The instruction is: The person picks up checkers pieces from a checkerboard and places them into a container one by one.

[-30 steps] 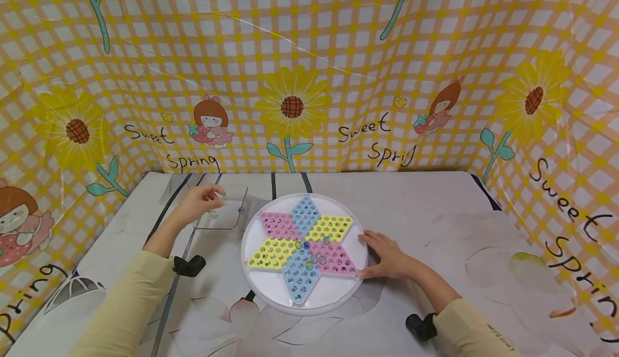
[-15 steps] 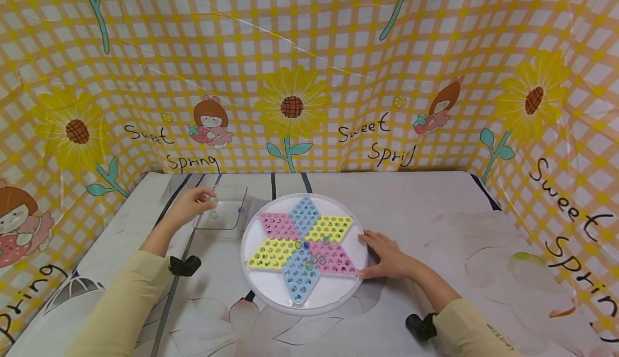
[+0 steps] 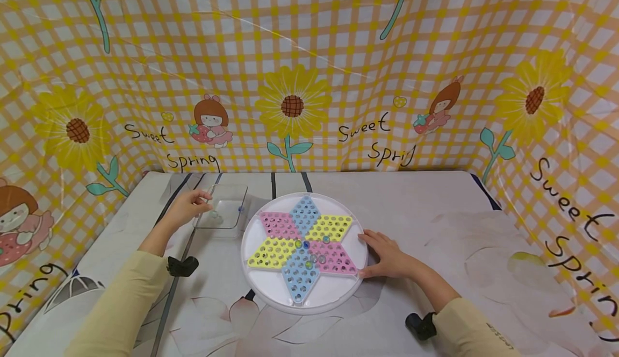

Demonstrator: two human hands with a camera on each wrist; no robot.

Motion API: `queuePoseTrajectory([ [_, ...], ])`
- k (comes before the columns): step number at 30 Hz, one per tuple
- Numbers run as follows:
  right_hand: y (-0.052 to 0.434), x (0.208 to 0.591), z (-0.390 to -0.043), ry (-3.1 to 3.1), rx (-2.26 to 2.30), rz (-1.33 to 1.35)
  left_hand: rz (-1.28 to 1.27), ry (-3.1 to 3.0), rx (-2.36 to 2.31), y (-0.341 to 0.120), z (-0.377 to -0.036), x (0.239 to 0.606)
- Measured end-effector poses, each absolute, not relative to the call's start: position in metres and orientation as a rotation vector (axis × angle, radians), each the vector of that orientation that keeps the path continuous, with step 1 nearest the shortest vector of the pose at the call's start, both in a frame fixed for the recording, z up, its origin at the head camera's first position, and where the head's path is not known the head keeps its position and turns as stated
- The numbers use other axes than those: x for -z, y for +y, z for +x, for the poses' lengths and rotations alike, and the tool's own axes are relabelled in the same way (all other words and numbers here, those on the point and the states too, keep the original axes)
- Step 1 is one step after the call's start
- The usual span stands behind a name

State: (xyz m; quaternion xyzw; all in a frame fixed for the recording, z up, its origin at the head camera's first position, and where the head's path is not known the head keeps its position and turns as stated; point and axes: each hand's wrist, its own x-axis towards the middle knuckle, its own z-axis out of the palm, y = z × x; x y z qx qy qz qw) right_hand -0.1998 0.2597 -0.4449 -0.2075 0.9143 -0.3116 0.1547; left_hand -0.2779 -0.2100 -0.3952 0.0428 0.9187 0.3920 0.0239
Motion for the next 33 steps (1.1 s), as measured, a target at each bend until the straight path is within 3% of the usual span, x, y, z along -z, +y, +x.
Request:
queuePoseTrajectory([
  [18,0.26,0.445,-0.202,2.622,0.897,-0.625,0.209,2.86,-1.154,-0.199,-0.276,0.386],
  [33,0.261,0.449,-0.202,2.624,0.897,-0.613,0.368,2.821,-1.204,-0.16,-0.258,0.372],
])
